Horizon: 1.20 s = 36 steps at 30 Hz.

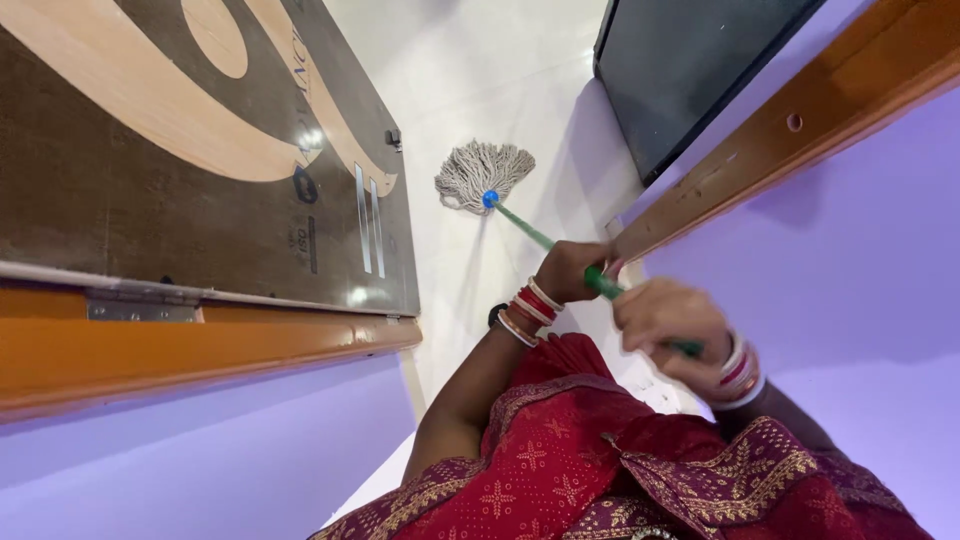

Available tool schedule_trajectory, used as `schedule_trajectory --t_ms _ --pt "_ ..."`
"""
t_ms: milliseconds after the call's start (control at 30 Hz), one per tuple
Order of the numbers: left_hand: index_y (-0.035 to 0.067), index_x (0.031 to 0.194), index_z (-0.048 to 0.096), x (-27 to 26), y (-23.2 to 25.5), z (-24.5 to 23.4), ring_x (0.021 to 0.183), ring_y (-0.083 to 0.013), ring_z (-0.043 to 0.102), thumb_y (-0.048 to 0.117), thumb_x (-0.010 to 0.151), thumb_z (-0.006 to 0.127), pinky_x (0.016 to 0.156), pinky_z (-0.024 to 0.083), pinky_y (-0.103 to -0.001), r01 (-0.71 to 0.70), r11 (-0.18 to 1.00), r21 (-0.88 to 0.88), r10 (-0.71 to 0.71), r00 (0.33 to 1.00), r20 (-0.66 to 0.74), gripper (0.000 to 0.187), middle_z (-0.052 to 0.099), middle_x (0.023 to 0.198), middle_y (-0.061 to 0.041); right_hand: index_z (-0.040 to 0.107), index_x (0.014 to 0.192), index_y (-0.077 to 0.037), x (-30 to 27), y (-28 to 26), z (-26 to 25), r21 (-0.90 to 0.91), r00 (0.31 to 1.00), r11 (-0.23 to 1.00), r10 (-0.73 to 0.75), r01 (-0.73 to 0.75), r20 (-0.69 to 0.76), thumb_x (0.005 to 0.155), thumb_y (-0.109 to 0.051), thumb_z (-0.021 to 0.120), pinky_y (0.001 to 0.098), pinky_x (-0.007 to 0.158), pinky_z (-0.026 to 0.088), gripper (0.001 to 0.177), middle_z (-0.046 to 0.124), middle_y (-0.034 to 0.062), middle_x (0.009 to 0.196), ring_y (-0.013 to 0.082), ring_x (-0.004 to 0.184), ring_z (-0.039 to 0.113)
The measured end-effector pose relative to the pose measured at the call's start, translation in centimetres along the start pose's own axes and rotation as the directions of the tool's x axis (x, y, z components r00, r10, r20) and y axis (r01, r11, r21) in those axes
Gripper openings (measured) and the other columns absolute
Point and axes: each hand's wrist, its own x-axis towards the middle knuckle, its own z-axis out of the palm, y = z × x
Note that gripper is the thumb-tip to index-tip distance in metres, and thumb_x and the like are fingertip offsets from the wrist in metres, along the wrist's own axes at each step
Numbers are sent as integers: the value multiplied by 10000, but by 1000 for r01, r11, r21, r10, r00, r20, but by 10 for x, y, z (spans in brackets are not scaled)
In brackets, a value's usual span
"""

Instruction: The person mops the floor in a narrow space near a door and a piece of furniture using a mop with a green handle.

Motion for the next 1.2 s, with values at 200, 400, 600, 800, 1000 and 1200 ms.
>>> schedule_trajectory --t_ms 200,400,600,800,1000,1200 --pt "81 729 606 11 -47 -10 496 -247 613 126 881 716 495 501 -361 -141 990 6 140 983 -117 192 589 591 -84 597 854 -24 43 3 10 -33 1000 999 14 -13 10 787 3 501 394 546 401 120 477 34 604 196 513 432" --pt "49 772 570 25 -117 -43 539 -277 606 72 856 638 528 502 -390 -203 972 116 223 955 -194 110 568 635 -95 605 832 -20 77 92 8 -75 985 984 -154 160 77 754 -10 492 389 492 371 138 464 7 562 192 462 413" --pt "52 822 575 33 -231 -92 661 -345 610 57 838 630 606 514 -415 12 978 208 35 975 -220 57 569 733 -142 600 881 9 104 202 21 -265 1000 964 -24 22 -6 810 -24 526 436 647 463 107 550 130 738 301 676 545" --pt "105 1044 638 35 -332 -135 1071 -348 622 99 862 735 990 509 -485 287 873 394 -263 958 -115 207 650 1067 -102 616 890 -18 116 314 11 -433 986 894 154 -115 56 882 -42 601 480 1021 481 29 617 120 829 290 816 608" --pt "141 1523 262 20 -407 -97 1495 -474 218 105 695 886 1146 370 -518 500 851 158 -509 861 15 1038 188 1638 -190 569 824 -40 97 370 -26 -471 946 849 313 -240 82 818 -42 557 467 1099 450 14 584 117 798 325 924 608" --pt "153 1556 223 38 -417 -50 1560 -446 154 85 761 883 1253 288 -496 371 918 -140 -375 927 -6 1036 97 1678 -225 581 833 -19 91 332 -46 -413 896 798 422 -439 -138 839 -43 499 468 1085 444 85 582 121 799 292 863 598"
